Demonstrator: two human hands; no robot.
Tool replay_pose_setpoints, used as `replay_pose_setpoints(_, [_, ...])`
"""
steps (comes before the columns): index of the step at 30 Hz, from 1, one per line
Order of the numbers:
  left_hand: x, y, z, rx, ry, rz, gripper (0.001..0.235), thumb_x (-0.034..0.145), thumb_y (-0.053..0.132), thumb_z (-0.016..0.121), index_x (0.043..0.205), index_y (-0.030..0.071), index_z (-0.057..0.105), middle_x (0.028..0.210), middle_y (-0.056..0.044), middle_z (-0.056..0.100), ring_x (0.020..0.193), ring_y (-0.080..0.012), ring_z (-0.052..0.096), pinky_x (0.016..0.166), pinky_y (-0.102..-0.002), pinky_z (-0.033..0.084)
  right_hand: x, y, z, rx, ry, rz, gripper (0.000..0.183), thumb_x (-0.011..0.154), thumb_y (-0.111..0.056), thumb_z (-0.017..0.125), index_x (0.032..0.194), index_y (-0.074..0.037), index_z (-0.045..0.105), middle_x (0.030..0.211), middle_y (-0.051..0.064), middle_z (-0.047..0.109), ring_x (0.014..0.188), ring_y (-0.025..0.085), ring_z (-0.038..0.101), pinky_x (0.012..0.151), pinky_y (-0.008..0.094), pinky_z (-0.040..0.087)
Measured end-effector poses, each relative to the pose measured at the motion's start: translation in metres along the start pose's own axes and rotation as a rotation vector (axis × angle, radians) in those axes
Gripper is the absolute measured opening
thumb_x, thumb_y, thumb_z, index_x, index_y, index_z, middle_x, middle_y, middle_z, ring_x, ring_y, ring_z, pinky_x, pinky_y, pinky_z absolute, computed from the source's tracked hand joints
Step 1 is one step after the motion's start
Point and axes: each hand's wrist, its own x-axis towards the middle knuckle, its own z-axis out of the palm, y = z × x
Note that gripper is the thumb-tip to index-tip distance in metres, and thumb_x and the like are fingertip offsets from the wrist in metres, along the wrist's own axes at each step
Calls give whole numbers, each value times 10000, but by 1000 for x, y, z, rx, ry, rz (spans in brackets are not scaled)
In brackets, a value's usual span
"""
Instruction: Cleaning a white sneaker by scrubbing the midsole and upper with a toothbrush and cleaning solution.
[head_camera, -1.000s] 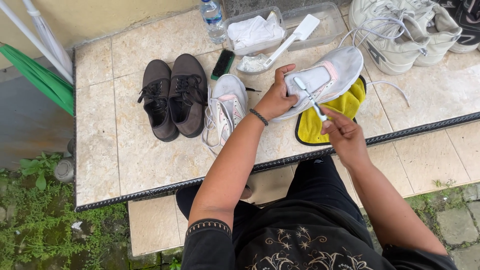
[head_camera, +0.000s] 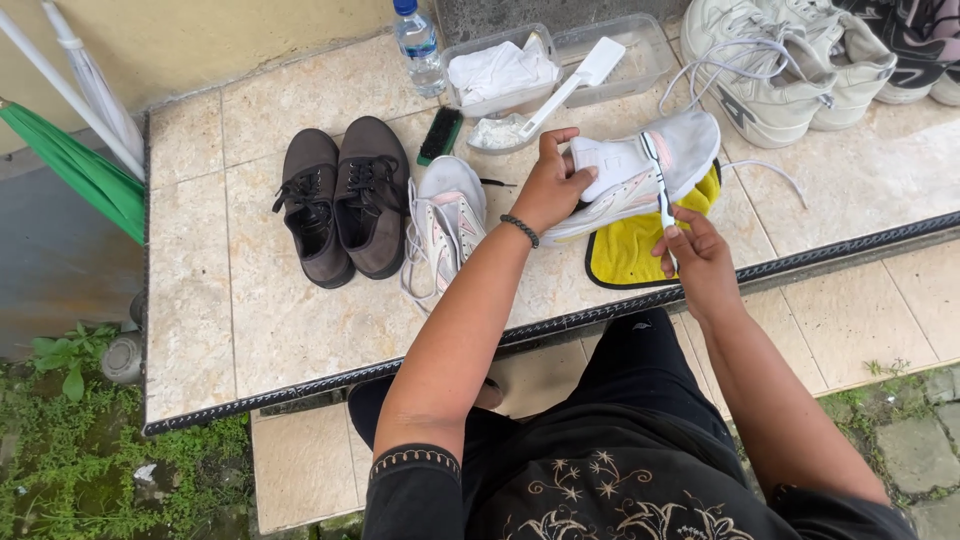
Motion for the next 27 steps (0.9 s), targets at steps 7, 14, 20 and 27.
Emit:
replay_pose_setpoints(7, [-4, 48, 8, 349, -136, -112, 622, 1005, 166, 545, 1543, 242, 240, 1379, -371, 565, 1316, -488, 556, 1084, -553, 520, 2, 12, 1, 141, -4, 45, 196, 1090, -18, 479, 1280, 13, 516, 913, 183, 686, 610, 148, 618, 462, 204, 447])
replay_pose_setpoints(14, [-7, 26, 8, -57, -55, -222, 453, 972, 99, 530, 1424, 109, 569, 1237, -233, 622, 1022, -237, 696, 821, -352, 668, 0, -25, 7, 85, -74, -39, 371, 1095, 24, 401, 1462, -15, 439, 989, 180, 671, 587, 84, 561, 469, 164, 403])
replay_pose_setpoints(20, [-19, 8, -2, -336, 5, -178, 618, 909, 8, 667, 1495, 59, 478, 1101, -153, 653, 972, -193, 713, 837, -368, 670, -22, -1, 16, 32, -126, -60, 467, 1060, 21, 454, 1504, -105, 523, 970, 160, 701, 575, 62, 549, 487, 160, 412])
replay_pose_setpoints(27, [-33, 13, -9, -448, 37, -111, 602, 908, -46, 667, 1477, 49, 495, 1056, -134, 716, 912, -175, 747, 781, -321, 691, -21, 3, 17, 86, -90, -111, 492, 1062, 67, 443, 1517, -103, 519, 912, 94, 680, 562, 2, 476, 542, 129, 409])
